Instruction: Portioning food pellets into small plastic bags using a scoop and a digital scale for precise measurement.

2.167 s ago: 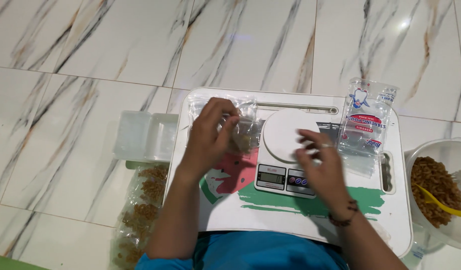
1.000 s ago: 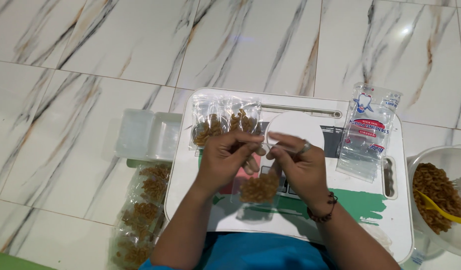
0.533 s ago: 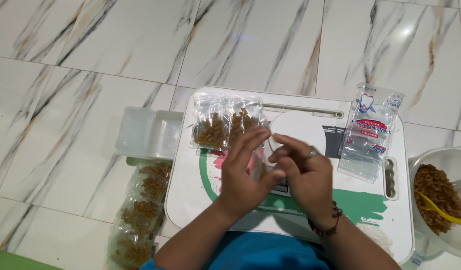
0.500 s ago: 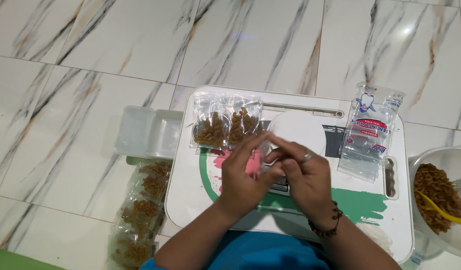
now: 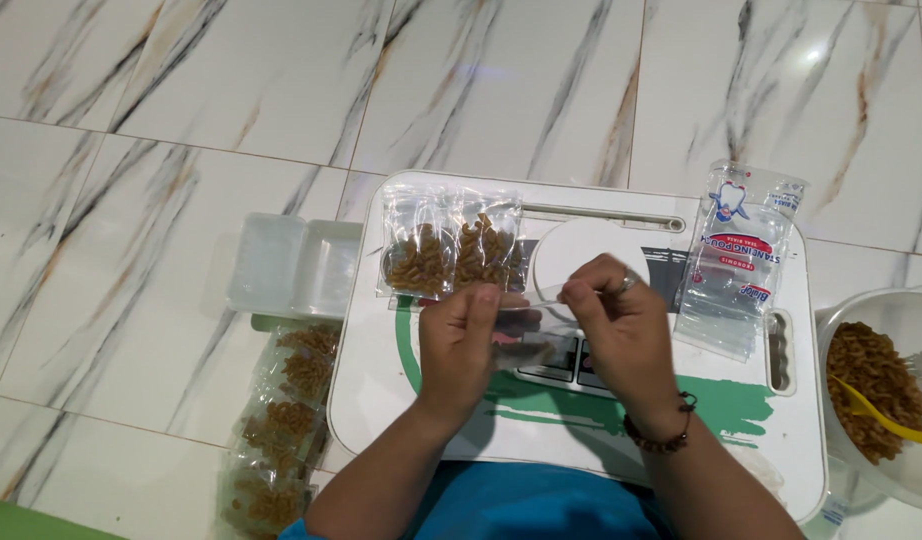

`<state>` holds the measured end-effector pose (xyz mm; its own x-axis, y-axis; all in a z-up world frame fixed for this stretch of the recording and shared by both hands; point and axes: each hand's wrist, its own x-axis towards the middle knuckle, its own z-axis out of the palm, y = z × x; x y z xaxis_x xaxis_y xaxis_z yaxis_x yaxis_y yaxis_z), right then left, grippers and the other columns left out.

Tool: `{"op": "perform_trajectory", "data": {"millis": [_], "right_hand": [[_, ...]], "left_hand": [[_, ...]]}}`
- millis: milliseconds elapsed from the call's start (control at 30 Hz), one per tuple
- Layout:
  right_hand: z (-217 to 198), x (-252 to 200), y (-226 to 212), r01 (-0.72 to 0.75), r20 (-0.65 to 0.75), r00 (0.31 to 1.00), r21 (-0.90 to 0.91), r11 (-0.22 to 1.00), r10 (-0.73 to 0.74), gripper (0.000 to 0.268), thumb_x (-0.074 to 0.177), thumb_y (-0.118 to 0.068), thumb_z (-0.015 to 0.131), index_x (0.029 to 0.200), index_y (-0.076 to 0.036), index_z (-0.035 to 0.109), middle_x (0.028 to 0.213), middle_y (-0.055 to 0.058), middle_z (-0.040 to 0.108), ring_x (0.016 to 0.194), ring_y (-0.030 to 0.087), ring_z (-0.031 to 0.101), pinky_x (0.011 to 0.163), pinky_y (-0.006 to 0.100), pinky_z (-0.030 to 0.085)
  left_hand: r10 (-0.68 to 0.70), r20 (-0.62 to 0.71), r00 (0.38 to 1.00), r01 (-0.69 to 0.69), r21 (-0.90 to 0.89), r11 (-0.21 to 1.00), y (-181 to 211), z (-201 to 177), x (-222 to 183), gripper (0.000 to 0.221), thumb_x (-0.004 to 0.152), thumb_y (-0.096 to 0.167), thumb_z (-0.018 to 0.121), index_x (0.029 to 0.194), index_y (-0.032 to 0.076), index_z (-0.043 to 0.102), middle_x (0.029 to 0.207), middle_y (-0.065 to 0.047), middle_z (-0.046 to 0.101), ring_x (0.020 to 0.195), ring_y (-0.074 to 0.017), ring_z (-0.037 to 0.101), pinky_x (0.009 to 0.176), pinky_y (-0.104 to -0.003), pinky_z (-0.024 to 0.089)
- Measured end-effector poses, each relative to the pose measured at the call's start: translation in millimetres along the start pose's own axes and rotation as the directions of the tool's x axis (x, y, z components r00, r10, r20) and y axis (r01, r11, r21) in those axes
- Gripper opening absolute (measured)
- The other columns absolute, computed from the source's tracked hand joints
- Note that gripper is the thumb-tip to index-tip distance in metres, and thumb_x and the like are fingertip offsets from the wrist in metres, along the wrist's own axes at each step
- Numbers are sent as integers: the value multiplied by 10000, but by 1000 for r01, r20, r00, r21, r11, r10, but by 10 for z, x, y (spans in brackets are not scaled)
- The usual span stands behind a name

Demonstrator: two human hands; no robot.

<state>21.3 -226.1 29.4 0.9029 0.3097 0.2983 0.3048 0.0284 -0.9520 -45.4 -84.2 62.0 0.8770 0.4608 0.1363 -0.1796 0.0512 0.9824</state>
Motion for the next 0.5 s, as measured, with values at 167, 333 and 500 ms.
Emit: {"op": "perform_trajectory", "data": {"millis": [167, 333, 500], "right_hand": [[205, -2, 25, -96, 151, 984, 38, 995, 90, 373, 916, -270, 710, 1178, -11, 649, 947, 158, 717, 895, 250, 700, 842, 430, 572], [372, 67, 186, -255, 240, 930, -125, 959, 278, 324, 911, -76, 703, 1232, -33, 676, 908, 182, 786, 771, 281, 770, 670, 385, 603], [503, 330, 381, -464, 223, 848, -126, 877, 481, 508, 943, -85, 698, 1420, -1, 546, 946, 215, 760, 759, 273, 716, 700, 390, 584]], "left_hand": [[-18, -75, 997, 25, 90, 996, -186, -246, 294, 412, 1042, 291, 557, 762, 31, 712, 592, -150, 716, 521, -212, 702, 501, -337, 574], [-162, -90, 983, 178, 216, 960, -209, -410, 785, 359, 1043, 326, 565, 900, 64, 765, 728, -105, 751, 620, -152, 698, 568, -288, 586], [15, -190, 982, 52, 346, 937, -217, -540, 894, 529, 1040, 384, 531, 1408, 3, 558, 1365, -309, 577, 1236, -486, 587, 1034, -569, 474]]}}
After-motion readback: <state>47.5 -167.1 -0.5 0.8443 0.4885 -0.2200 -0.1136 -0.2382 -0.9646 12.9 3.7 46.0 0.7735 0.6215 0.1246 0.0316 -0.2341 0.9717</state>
